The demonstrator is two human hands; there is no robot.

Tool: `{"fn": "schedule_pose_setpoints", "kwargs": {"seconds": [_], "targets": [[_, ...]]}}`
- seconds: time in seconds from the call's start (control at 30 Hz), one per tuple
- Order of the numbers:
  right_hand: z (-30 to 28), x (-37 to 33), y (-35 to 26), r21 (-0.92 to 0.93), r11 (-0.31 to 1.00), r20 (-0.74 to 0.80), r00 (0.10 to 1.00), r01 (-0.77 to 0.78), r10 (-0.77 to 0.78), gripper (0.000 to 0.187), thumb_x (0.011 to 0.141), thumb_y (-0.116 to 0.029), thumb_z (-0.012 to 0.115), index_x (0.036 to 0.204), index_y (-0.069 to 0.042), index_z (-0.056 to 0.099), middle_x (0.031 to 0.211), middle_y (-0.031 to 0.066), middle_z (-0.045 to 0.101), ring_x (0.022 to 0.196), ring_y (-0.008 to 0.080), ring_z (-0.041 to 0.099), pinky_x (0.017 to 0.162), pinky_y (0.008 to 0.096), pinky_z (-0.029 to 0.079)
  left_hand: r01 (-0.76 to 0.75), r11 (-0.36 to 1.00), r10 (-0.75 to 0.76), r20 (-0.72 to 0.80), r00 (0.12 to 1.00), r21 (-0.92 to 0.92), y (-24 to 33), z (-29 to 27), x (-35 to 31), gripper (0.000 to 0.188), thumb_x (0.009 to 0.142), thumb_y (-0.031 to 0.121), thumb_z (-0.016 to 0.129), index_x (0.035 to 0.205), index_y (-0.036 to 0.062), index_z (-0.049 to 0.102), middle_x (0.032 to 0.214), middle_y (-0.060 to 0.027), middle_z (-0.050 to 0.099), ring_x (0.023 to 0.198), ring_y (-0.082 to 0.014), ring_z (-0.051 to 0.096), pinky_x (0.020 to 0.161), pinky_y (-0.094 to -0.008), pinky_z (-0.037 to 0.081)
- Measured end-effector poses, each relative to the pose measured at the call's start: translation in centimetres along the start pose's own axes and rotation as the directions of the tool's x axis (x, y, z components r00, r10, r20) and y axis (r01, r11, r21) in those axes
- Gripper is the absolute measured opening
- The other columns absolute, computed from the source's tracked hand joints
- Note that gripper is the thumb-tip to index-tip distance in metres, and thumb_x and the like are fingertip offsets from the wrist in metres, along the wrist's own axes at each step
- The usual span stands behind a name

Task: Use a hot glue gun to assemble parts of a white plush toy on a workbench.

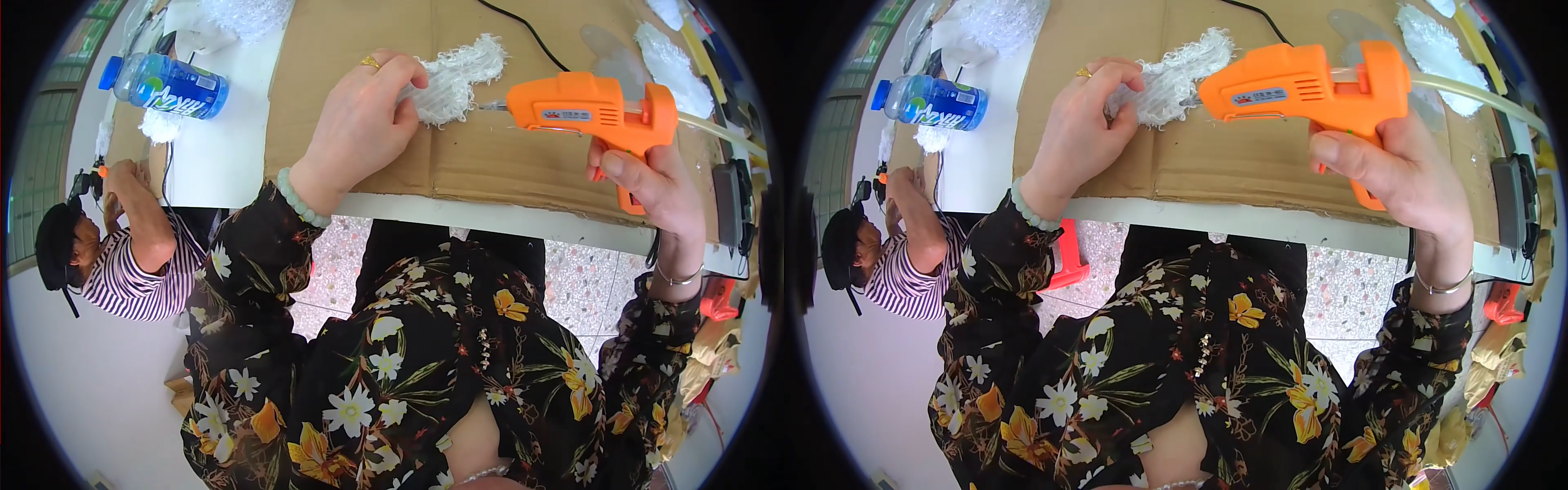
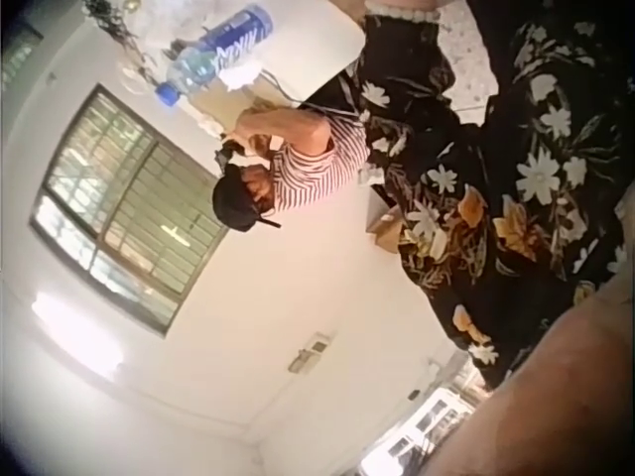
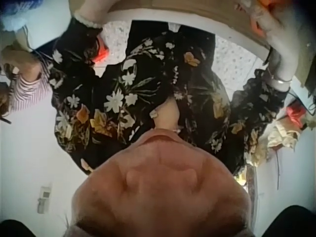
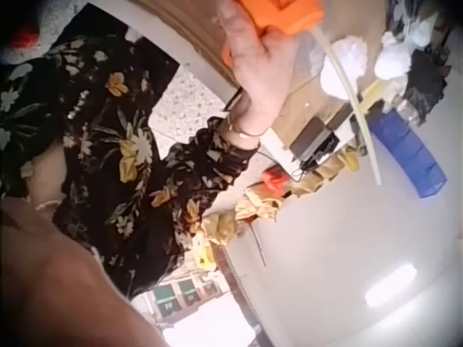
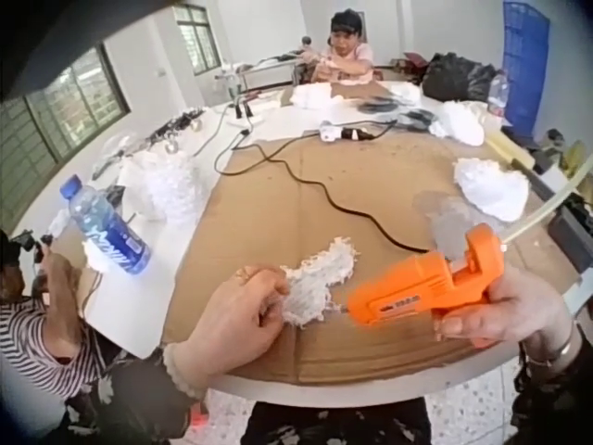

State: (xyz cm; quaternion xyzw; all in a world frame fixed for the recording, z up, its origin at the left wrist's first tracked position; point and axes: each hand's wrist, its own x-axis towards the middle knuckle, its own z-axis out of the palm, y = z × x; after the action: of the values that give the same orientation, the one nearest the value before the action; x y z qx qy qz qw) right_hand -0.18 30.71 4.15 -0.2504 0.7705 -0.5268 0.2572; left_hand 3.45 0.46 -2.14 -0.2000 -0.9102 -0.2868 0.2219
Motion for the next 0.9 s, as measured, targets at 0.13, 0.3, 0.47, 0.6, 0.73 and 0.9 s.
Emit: {"fn": "schedule_pose_setpoints", "kwargs": {"seconds": [0.13,0.3,0.47,0.6,0.73,0.9], "targets": [[0.3,-0.6,0.4,0.096,0.994,-0.032,0.998,0.052,-0.049,0.034,0.085,-0.028,0.060,0.106,-0.002,0.052,0.084,0.0058,0.054,0.077,0.0153,0.054,0.068,0.0278,0.043,0.196,0.969,-0.183,0.099,0.978,-0.148,-1.3,-1.2,0.4,0.025,0.075,0.009,0.061,0.099,0.0055,0.058,0.082,-0.0134,0.059,0.073,-0.0300,0.057,0.064,-0.0375,0.046],[0.2,-0.2,1.0,0.164,0.982,0.005,0.995,0.094,-0.097,0.036,0.085,-0.029,0.061,0.106,-0.001,0.051,0.084,0.0062,0.055,0.077,0.0159,0.055,0.069,0.0287,0.044,0.136,0.982,-0.119,0.128,0.984,-0.131,-0.8,-1.1,1.2,0.040,0.073,0.020,0.069,0.110,0.0080,0.059,0.091,-0.0147,0.062,0.083,-0.0306,0.059,0.073,-0.0365,0.047],[0.3,-0.2,1.1,0.160,0.984,-0.011,0.997,0.081,-0.080,0.038,0.083,-0.030,0.063,0.105,-0.001,0.052,0.084,0.0059,0.056,0.076,0.0161,0.055,0.068,0.0284,0.044,0.094,0.995,-0.098,0.156,0.983,0.030,-1.0,-0.3,1.7,0.050,0.066,0.025,0.076,0.109,0.0092,0.059,0.099,-0.0137,0.060,0.095,-0.0315,0.055,0.084,-0.0378,0.044],[0.4,-0.4,1.0,0.207,0.976,-0.019,0.998,0.066,-0.064,0.038,0.083,-0.031,0.063,0.105,-0.002,0.052,0.085,0.0062,0.056,0.077,0.0158,0.055,0.069,0.0280,0.043,0.153,0.986,-0.163,0.204,0.965,0.065,-1.7,0.0,2.2,0.054,0.066,0.021,0.077,0.115,0.0098,0.057,0.100,-0.0095,0.059,0.090,-0.0267,0.056,0.081,-0.0352,0.044],[0.3,-0.8,1.2,0.211,0.977,-0.038,0.999,0.043,-0.036,0.039,0.083,-0.031,0.064,0.107,-0.002,0.052,0.085,0.0064,0.056,0.078,0.0156,0.055,0.069,0.0278,0.043,0.262,0.965,-0.262,0.211,0.942,0.031,-2.0,0.2,3.2,0.049,0.068,0.028,0.074,0.111,0.0082,0.060,0.090,-0.0122,0.060,0.085,-0.0290,0.057,0.076,-0.0364,0.046],[0.6,-0.6,1.3,0.219,0.973,-0.039,0.997,0.073,-0.066,0.040,0.084,-0.031,0.063,0.109,-0.002,0.051,0.086,0.0062,0.056,0.078,0.0155,0.055,0.069,0.0278,0.043,0.467,0.839,-0.425,0.201,0.883,-0.278,-4.0,-1.6,3.4,0.042,0.074,0.026,0.071,0.109,0.0054,0.061,0.083,-0.0078,0.061,0.077,-0.0214,0.059,0.069,-0.0319,0.047]]}}
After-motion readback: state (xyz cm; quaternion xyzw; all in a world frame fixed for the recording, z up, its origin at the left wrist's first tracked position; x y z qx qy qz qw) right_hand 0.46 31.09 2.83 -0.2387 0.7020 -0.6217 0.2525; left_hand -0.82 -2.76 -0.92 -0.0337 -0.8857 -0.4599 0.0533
